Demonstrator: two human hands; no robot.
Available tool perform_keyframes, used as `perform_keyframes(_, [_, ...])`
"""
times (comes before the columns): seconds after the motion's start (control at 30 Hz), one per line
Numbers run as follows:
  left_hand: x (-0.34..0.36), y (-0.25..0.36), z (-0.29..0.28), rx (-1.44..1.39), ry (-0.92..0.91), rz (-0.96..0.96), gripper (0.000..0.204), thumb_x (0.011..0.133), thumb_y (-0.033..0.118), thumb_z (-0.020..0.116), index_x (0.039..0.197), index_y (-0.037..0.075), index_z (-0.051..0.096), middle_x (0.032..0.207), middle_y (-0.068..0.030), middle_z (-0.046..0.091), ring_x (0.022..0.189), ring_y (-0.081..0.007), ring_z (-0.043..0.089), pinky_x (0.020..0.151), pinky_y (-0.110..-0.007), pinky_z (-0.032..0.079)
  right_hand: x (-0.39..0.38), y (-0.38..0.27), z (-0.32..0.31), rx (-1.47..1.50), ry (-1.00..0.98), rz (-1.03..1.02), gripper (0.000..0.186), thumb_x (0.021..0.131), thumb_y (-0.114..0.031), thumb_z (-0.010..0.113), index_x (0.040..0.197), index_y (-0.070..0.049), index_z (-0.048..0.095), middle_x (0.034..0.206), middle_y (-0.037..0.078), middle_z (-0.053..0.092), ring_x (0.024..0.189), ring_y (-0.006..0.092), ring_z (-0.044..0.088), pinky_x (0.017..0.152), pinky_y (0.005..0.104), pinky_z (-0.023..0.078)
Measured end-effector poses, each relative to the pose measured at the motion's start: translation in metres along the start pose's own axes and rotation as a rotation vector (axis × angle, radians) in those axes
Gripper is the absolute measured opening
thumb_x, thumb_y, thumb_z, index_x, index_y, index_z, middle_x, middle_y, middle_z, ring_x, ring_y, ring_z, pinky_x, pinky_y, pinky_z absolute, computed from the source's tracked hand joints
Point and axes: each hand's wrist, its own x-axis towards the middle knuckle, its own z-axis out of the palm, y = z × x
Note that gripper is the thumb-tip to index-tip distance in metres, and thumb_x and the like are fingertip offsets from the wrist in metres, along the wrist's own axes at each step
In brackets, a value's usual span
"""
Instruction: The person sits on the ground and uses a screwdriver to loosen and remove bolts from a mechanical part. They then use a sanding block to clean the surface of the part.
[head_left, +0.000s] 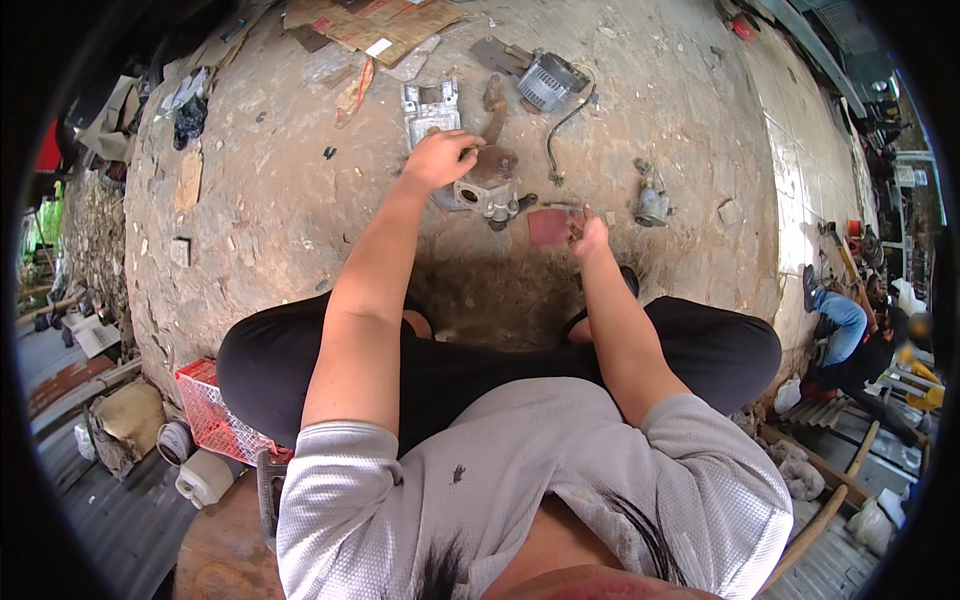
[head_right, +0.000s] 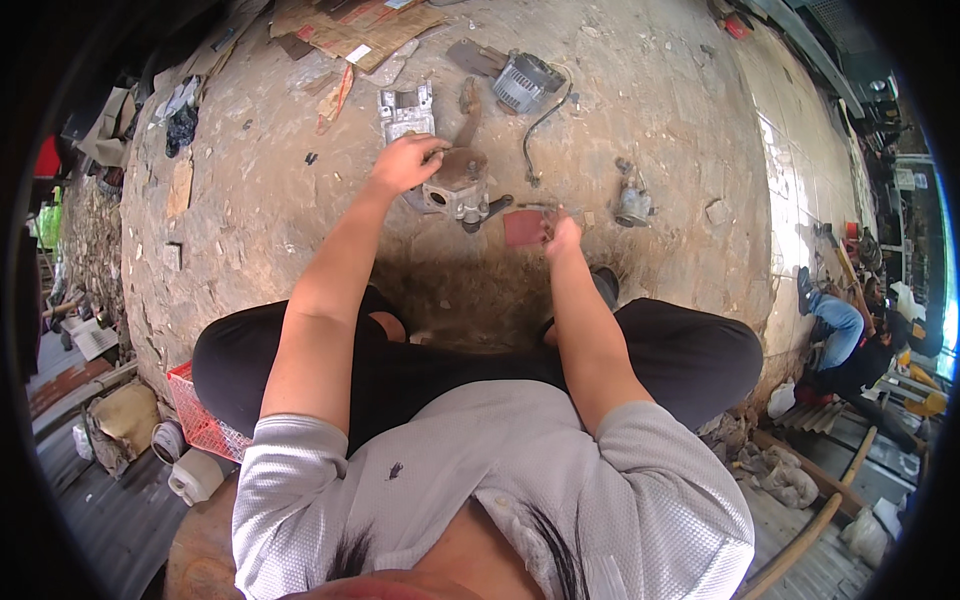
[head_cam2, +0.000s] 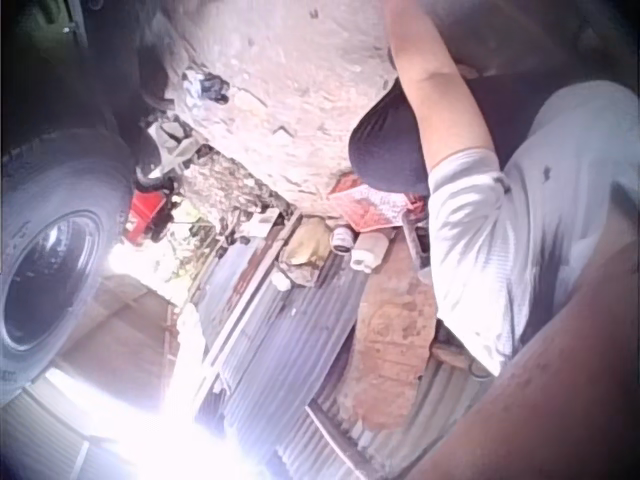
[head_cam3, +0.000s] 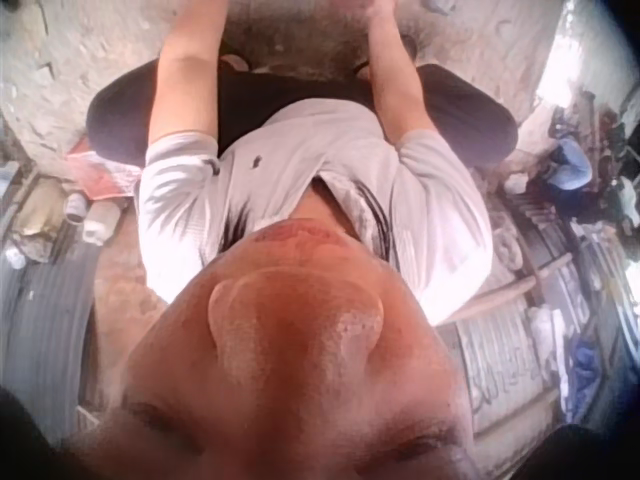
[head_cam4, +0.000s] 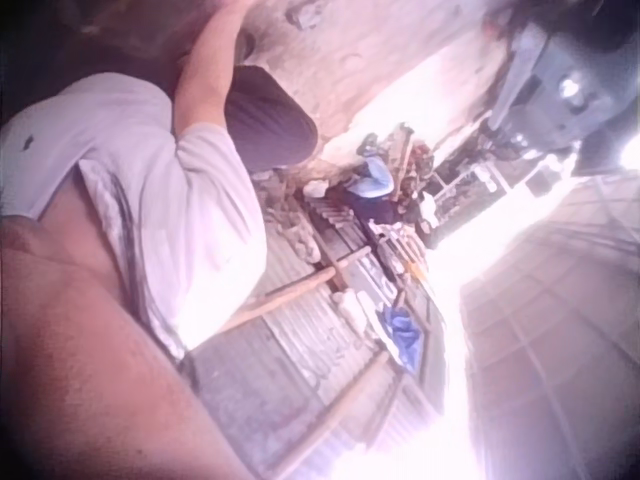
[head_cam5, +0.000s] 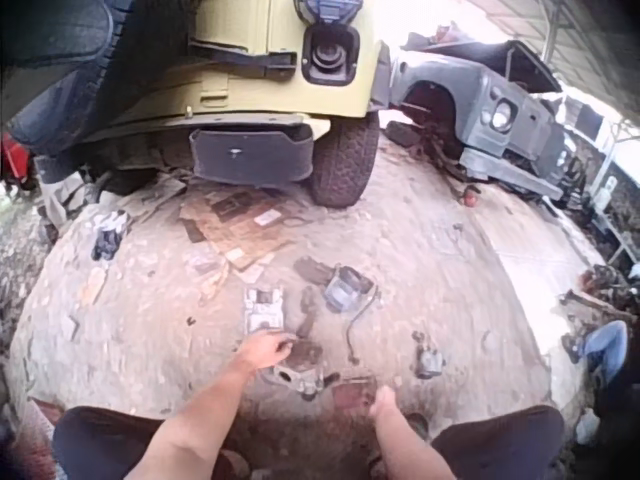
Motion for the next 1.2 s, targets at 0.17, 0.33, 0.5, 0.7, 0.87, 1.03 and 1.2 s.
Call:
perform_keyframes(0.17, [0.015,0.008,0.018,0.033,-0.200,0.053,0.039,0.097,0.035,0.068,0.130,0.015,0.072,0.128,-0.0110,0.070,0.113,-0.0339,0.069,0.099,-0.045,0.056,-0.007,0.050,0.023,-0.299,-0.199,0.081,0.016,0.104,-0.036,0.065,0.111,-0.021,0.066,0.098,0.004,0.073,0.069,0.0182,0.056,0.064,0.0385,0.042])
perform_keyframes(0.33, [0.026,0.026,0.018,0.126,-0.351,0.016,0.043,0.097,0.039,0.069,0.133,0.015,0.071,0.130,-0.0119,0.069,0.117,-0.0342,0.068,0.102,-0.044,0.054,0.007,0.083,0.055,-0.416,-0.223,0.061,0.018,0.103,-0.034,0.065,0.111,-0.017,0.065,0.102,0.006,0.074,0.070,0.0189,0.057,0.064,0.0384,0.041])
perform_keyframes(0.5, [0.006,0.032,0.019,0.190,-0.321,-0.107,0.061,0.093,0.058,0.069,0.138,0.017,0.069,0.143,-0.0113,0.064,0.131,-0.0333,0.061,0.111,-0.044,0.050,0.015,0.103,0.067,-0.183,-0.266,0.151,0.024,0.103,-0.032,0.065,0.115,-0.011,0.066,0.098,0.007,0.072,0.078,0.0216,0.061,0.067,0.0391,0.043])
perform_keyframes(0.7, [-0.006,0.060,0.028,0.338,-0.386,-0.203,0.088,0.090,0.071,0.066,0.152,0.010,0.054,0.158,-0.0146,0.050,0.147,-0.0372,0.046,0.120,-0.049,0.041,0.040,0.107,0.095,-0.080,-0.242,0.260,0.029,0.105,-0.033,0.063,0.126,-0.013,0.068,0.108,0.009,0.073,0.089,0.0249,0.064,0.074,0.0390,0.046])
perform_keyframes(0.87, [-0.009,0.077,0.053,0.322,-0.248,-0.436,0.093,0.087,0.070,0.072,0.148,0.005,0.049,0.147,-0.0233,0.050,0.143,-0.0407,0.047,0.119,-0.051,0.040,0.079,0.145,0.132,0.074,-0.099,0.247,0.037,0.105,-0.036,0.066,0.128,-0.007,0.068,0.117,0.013,0.073,0.102,0.0312,0.069,0.084,0.0442,0.053])
perform_keyframes(1.03, [0.018,0.083,0.066,0.372,-0.253,-0.690,0.110,0.081,0.069,0.079,0.155,-0.002,0.038,0.154,-0.0309,0.046,0.145,-0.0432,0.046,0.121,-0.050,0.039,0.085,0.132,0.141,-0.157,-0.056,0.241,0.052,0.103,-0.036,0.067,0.135,0.004,0.063,0.138,0.024,0.066,0.124,0.0392,0.064,0.101,0.0466,0.050])
perform_keyframes(1.2, [-0.003,0.033,0.060,0.135,-0.250,-0.877,0.127,0.075,0.064,0.086,0.160,-0.008,0.027,0.159,-0.0303,0.045,0.147,-0.0410,0.047,0.122,-0.045,0.039,0.017,0.089,0.118,-0.365,-0.046,0.048,0.058,0.101,-0.042,0.061,0.133,0.006,0.065,0.138,0.030,0.065,0.129,0.0446,0.062,0.105,0.0493,0.050])
